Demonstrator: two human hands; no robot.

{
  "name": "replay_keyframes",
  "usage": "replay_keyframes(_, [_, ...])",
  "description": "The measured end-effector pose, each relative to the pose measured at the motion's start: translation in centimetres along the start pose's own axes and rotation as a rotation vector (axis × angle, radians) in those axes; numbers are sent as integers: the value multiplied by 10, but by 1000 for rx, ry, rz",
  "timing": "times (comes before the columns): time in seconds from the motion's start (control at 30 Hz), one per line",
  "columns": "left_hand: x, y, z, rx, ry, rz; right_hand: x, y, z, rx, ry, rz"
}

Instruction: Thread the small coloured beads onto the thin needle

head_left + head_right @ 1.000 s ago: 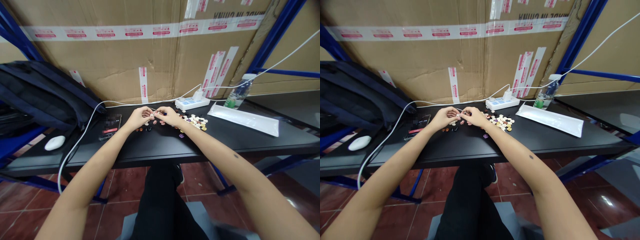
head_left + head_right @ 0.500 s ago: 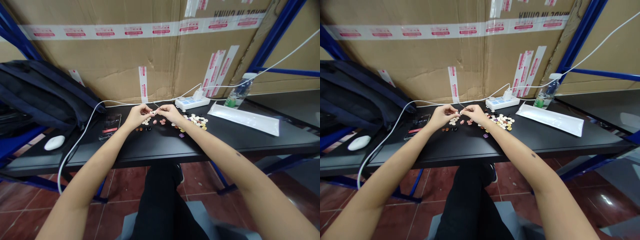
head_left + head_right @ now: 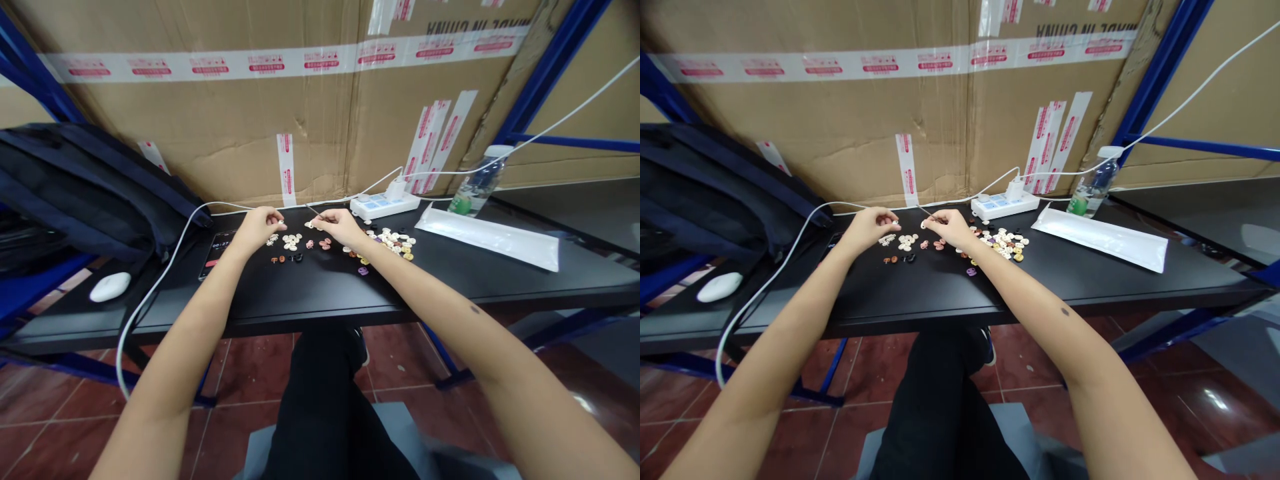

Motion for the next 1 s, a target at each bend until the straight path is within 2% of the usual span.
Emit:
replay_keyframes(0.13, [-2,28,6,61,61,57,1,-3,-1,16,40,-32])
replay_keyframes(0.23, [-4,38,9,69,74,85,0,-2,0,-29,13,-12])
replay_keyframes(0.33, [-4,37,12,114,138,117,0,1,1,-76,-1,31])
replay_keyframes(0.4, [-5,33,13,147,229,142,-1,2,0,-80,17,41])
replay_keyframes(0.5, [-6,28,13,172,361,177,-2,3,-1,-53,42,18])
replay_keyframes(0.57, [-7,27,13,180,400,195,-3,3,-2,-28,50,-12])
replay_keyframes(0.63, [-8,28,12,182,394,199,-3,3,-2,-10,56,-37])
replay_keyframes(0.73, [-6,25,13,198,308,156,-3,3,-3,-12,63,-57])
replay_keyframes(0.87, [-3,4,9,169,164,-83,-4,6,-3,-37,45,-49])
replay_keyframes(0.93, [-4,-9,2,70,148,-188,-6,8,-4,-13,47,-61])
replay_keyframes(1.0, [-6,-20,-6,-24,150,-222,-8,9,-5,36,69,-84])
Point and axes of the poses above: each hand's wrist, its own x-axis towards the middle knuckle, its own z-axis out of the back of the hand, y = z × x, the point moved 3 cm from there along x, towards the middle knuckle, and after that the axes turned 9 degrees about -z, right-handed, at the moved point
